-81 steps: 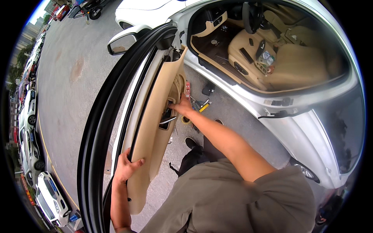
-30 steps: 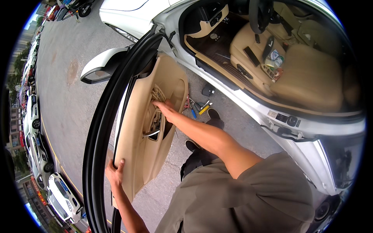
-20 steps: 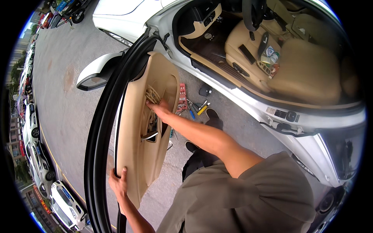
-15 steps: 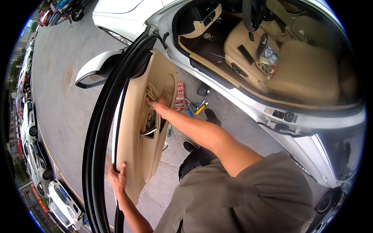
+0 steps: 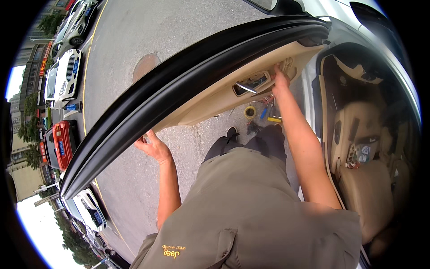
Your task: The person works on a detached car door panel, using pliers to secure a white connector onto a black cable. They then reattach the door panel to the car door frame and use a screwdriver to fasten screws into the panel.
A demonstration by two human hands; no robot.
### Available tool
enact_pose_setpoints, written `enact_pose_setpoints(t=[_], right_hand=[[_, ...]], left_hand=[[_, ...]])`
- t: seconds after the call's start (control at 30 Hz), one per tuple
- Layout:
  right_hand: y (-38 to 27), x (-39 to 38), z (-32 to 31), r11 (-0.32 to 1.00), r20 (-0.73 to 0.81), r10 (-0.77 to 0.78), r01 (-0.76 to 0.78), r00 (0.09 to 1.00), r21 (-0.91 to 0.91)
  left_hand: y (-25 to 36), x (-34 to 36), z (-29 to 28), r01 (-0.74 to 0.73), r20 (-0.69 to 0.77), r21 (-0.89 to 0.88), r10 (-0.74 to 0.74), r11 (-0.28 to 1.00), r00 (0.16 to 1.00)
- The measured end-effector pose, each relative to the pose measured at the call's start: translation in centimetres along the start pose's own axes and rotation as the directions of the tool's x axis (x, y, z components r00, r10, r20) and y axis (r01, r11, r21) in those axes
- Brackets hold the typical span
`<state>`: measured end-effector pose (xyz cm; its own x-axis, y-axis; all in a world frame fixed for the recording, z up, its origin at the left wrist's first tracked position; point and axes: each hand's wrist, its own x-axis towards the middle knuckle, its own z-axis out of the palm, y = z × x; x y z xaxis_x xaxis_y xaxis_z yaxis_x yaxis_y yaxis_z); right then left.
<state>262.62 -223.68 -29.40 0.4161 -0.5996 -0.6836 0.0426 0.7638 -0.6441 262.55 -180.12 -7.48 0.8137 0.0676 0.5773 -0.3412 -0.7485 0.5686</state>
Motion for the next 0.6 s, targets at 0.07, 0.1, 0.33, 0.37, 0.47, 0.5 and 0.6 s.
enact_pose_setpoints(t=[0.07,0.1,0.33,0.37,0.47,0.5,0.6], right_hand=[[-0.6,-1.0,0.1,0.999,0.027,0.034,-0.033,0.999,-0.016],[-0.6,-0.2,-0.2,0.998,0.034,0.04,-0.039,0.999,-0.042],[-0.4,1.3,-1.0,0.999,0.082,0.025,-0.021,0.996,-0.044],[-0.4,1.3,-0.9,0.997,0.086,0.054,-0.049,0.995,-0.056],[-0.1,0.5,-0.5,0.995,0.061,0.091,-0.089,0.994,-0.042],[-0.1,0.2,-0.2,0.995,0.048,0.087,-0.085,0.995,-0.041],[-0.4,0.9,-0.7,0.997,0.035,0.069,-0.068,0.997,-0.036]], left_hand=[[-1.5,-0.7,-2.2,0.363,-0.024,-0.166,-0.372,0.917,0.928],[-1.4,0.0,-1.6,0.497,-0.046,-0.388,-0.555,0.776,0.83],[-2.3,3.2,-1.5,0.648,0.211,-0.655,-0.729,0.389,0.651],[-3.8,3.0,-1.6,0.598,0.163,-0.623,-0.664,0.504,0.73],[-5.5,3.3,-1.5,0.455,0.057,-0.538,-0.508,0.709,0.859],[-5.7,3.4,-1.7,0.45,0.058,-0.518,-0.495,0.727,0.867],[-4.0,4.5,-0.6,0.492,0.116,-0.509,-0.51,0.707,0.852]])
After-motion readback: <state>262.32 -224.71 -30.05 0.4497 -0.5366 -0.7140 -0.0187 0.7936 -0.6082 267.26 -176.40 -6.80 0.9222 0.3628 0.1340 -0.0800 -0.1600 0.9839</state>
